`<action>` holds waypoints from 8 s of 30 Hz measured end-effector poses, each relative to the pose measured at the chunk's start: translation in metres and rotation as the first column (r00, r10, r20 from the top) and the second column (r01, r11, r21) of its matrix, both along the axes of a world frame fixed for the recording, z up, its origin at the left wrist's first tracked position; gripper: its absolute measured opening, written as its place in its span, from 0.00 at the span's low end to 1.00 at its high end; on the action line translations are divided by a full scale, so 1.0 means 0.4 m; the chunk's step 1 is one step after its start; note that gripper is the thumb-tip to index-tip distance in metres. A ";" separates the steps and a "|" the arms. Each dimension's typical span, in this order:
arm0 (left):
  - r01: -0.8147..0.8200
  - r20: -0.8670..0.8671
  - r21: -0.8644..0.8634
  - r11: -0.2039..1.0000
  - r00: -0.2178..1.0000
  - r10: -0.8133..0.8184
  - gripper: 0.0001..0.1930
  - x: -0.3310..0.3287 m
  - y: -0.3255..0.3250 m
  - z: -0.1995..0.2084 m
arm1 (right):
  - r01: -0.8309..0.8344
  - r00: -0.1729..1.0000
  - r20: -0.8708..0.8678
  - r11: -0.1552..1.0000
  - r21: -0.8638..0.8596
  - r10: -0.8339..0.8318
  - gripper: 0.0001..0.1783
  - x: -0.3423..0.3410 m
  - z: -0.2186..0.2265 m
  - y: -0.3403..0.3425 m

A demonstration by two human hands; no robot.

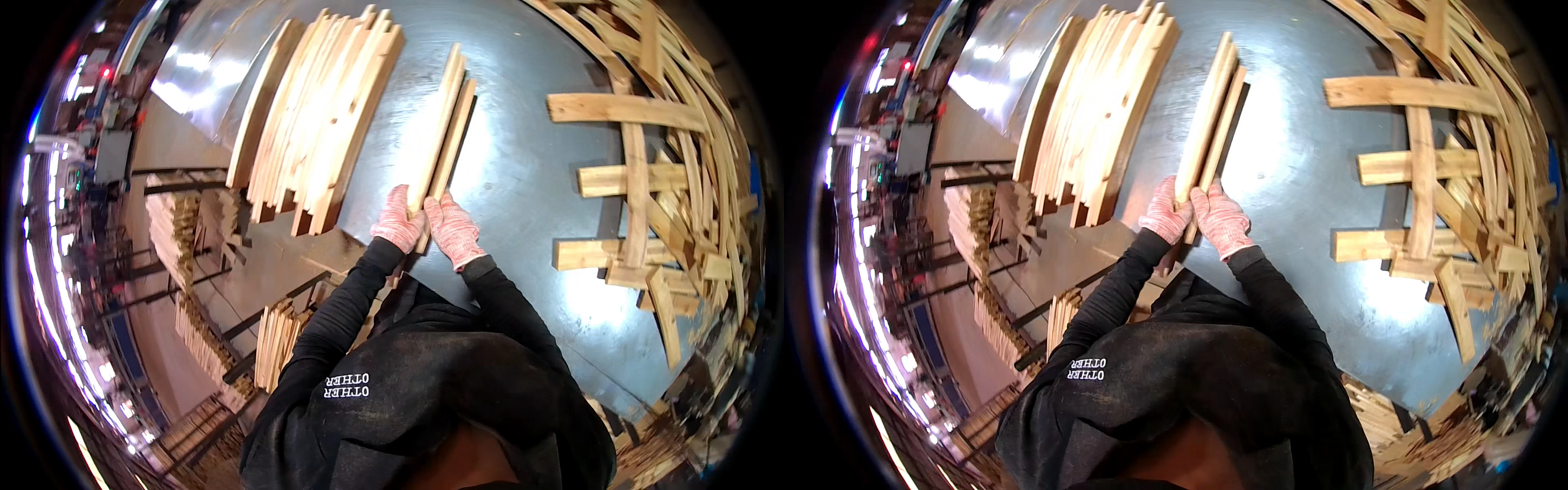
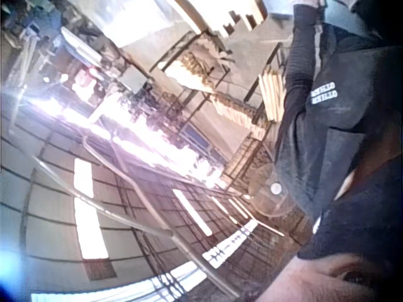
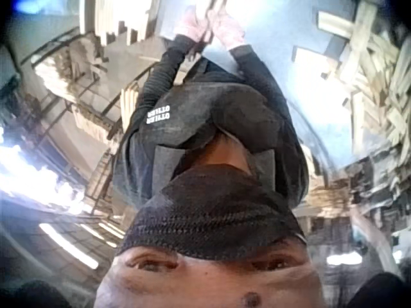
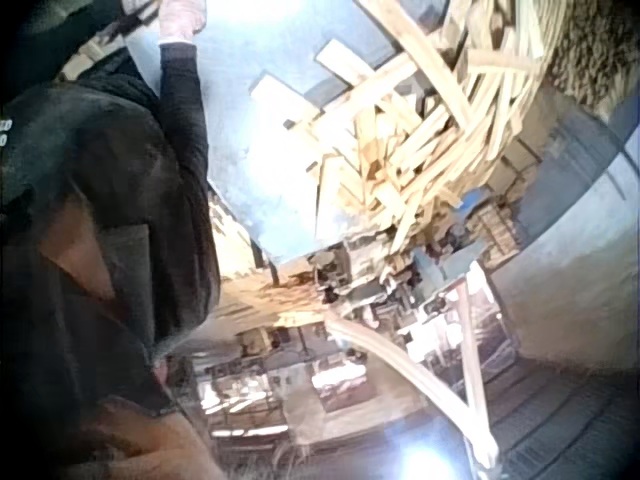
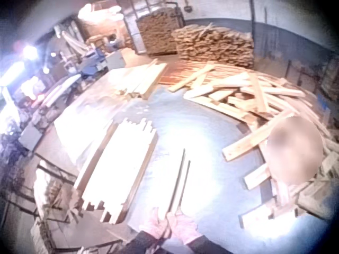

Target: The person sorts wooden planks on a metal table, picking them up from a pile, inspecting them, and stacking them neatly. They handle the planks one by one or in small groups, organizing them into a growing stack.

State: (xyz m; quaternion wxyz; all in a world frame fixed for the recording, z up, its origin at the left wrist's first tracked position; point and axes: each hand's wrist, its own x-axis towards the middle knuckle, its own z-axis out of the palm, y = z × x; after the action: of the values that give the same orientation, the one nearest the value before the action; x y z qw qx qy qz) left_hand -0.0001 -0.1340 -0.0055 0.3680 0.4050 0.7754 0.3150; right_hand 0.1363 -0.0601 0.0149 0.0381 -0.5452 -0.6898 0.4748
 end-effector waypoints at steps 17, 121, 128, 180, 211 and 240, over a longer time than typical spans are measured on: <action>-0.376 0.108 0.242 0.895 0.927 0.360 0.34 -0.357 -0.197 0.432 | -0.089 0.974 -0.212 0.996 -0.010 0.084 0.50 -0.438 -0.031 0.129; 0.042 0.594 0.330 0.943 0.767 -0.242 0.23 -1.172 0.729 0.294 | 0.432 0.367 -0.835 0.870 -0.238 -0.410 0.43 -0.598 0.248 0.470; -0.090 0.603 0.610 0.787 0.697 -0.388 0.28 -1.259 0.838 0.788 | 0.587 0.748 -0.635 0.253 0.769 0.193 0.35 -0.574 0.598 0.698; 0.468 0.138 0.186 0.864 0.858 -0.495 0.28 -0.880 0.501 0.123 | -0.368 0.505 0.765 0.702 0.609 -0.399 0.32 0.033 0.054 0.719; -0.577 0.969 -0.243 0.780 -0.184 0.167 0.47 -0.403 0.615 -0.037 | -0.028 0.855 0.483 0.913 0.406 -0.189 0.43 0.025 0.088 0.569; 0.277 0.641 0.128 0.952 0.709 -0.292 0.32 -0.839 0.440 0.001 | -0.053 0.995 -0.060 0.928 0.368 0.080 0.29 -0.727 0.108 0.393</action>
State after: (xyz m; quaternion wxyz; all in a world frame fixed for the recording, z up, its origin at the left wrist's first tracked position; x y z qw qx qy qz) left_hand -0.3359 0.0418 -0.0052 0.6546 0.3880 0.5227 0.3844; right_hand -0.1544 0.0973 0.0583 0.1485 -0.4869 -0.7824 0.3588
